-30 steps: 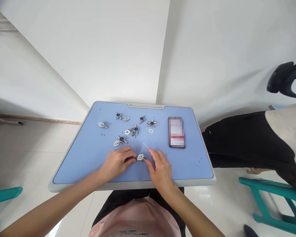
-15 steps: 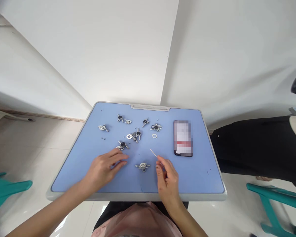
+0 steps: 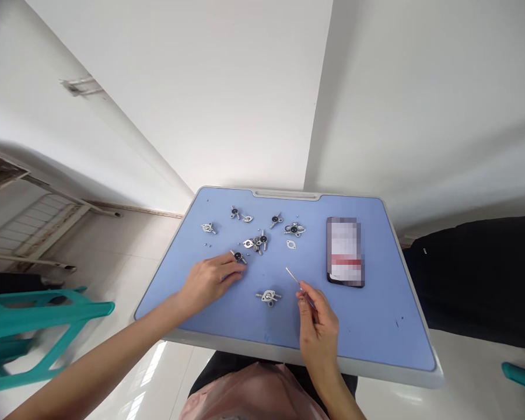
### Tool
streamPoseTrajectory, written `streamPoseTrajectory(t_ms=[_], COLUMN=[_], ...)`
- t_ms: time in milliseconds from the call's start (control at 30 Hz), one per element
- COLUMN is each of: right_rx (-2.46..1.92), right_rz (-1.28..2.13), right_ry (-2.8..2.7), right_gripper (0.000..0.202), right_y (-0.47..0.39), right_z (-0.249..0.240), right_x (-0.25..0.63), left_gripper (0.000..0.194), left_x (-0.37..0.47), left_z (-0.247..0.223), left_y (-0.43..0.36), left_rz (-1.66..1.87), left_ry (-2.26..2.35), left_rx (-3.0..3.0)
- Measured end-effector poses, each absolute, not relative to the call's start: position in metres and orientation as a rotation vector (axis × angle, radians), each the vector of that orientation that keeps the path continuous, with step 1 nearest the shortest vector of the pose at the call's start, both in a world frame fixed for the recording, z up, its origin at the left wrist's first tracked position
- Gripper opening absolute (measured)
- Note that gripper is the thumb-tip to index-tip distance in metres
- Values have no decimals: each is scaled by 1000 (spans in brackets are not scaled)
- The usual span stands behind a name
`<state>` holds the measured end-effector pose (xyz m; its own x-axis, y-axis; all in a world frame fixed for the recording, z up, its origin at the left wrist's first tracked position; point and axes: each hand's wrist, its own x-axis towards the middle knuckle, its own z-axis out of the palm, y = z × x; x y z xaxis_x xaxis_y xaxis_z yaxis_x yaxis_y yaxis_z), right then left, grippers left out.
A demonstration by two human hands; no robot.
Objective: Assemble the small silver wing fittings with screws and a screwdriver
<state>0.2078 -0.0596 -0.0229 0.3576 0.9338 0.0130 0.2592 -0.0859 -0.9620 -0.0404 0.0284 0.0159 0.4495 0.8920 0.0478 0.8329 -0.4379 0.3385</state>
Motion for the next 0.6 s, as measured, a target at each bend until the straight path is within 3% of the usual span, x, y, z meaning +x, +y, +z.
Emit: streamPoseTrajectory(t_ms=[267,400,533,600], right_rx=[-1506,-1266,-1169,-1172], right_rz=[974,1233,1426,1434], right_ry=[-854,-552,-631,-833], right_gripper=[37,35,53,47], right_y=[-57,-57,-68,-74], right_z=[-15,10,31,36], right_x=[207,205,193,186], left_gripper=[31,27,45,50], left_x=[-36,-30,-12,-1], left_z=[19,41,54,55], left_y=[26,5,-27,-39], left_rz=[372,674,548,534], left_ry=[1541,1311,1005,929], left_rx=[2310,1686,1098,1005])
